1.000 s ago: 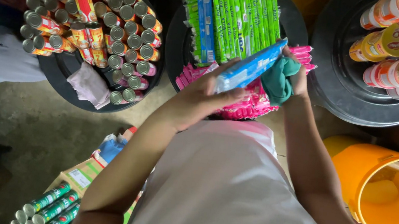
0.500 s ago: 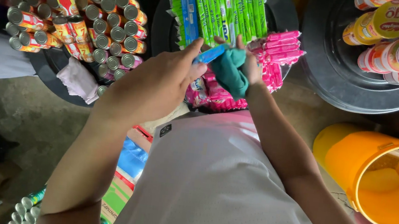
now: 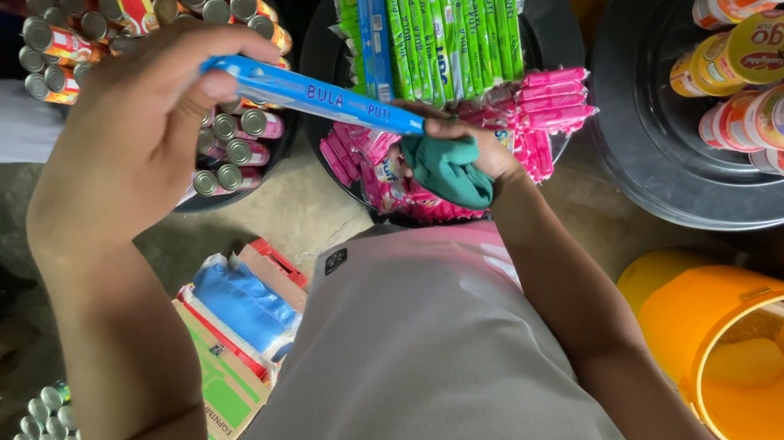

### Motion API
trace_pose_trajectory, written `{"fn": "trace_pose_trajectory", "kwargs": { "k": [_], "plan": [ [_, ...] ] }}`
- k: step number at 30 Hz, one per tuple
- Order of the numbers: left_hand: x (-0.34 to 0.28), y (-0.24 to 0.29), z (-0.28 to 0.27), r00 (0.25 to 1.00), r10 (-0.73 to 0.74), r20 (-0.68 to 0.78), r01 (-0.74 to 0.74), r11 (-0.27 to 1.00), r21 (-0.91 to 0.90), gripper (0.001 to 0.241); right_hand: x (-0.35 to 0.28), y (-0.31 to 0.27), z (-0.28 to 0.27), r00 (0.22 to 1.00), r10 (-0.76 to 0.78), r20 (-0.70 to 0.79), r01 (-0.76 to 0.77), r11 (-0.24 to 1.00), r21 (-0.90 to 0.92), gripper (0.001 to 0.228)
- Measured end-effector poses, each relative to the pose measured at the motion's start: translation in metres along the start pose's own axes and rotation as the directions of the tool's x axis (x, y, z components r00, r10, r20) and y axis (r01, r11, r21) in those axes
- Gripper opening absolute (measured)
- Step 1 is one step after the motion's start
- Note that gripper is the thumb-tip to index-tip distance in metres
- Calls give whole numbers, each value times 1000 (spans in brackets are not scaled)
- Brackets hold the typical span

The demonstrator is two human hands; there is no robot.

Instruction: Wiping down detergent packets with a cloth and organizing them on store shelves.

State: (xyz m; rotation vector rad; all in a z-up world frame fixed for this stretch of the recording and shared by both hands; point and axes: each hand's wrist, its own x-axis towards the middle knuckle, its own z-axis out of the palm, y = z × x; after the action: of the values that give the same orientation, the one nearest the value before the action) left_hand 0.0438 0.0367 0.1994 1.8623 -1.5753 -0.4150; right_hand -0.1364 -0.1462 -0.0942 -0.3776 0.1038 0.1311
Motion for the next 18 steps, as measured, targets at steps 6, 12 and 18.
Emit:
{"fn": "trace_pose_trajectory", "kwargs": {
  "k": [6,12,18],
  "plan": [
    [-25,-27,3,953,64,-297,-39,995,89,24,5,-12,52,999,25,38,-17,983,-185,71],
    [-27,-93,36,601,-54,-798,-255,932,-256,40,8,-10,118,939,-332,-92,232,806,-545,58],
    [-15,-131,66,596,-329,-732,-693,249,-676,44,8,-1,153,665,-719,202,311,21,-950,62]
  ]
}}
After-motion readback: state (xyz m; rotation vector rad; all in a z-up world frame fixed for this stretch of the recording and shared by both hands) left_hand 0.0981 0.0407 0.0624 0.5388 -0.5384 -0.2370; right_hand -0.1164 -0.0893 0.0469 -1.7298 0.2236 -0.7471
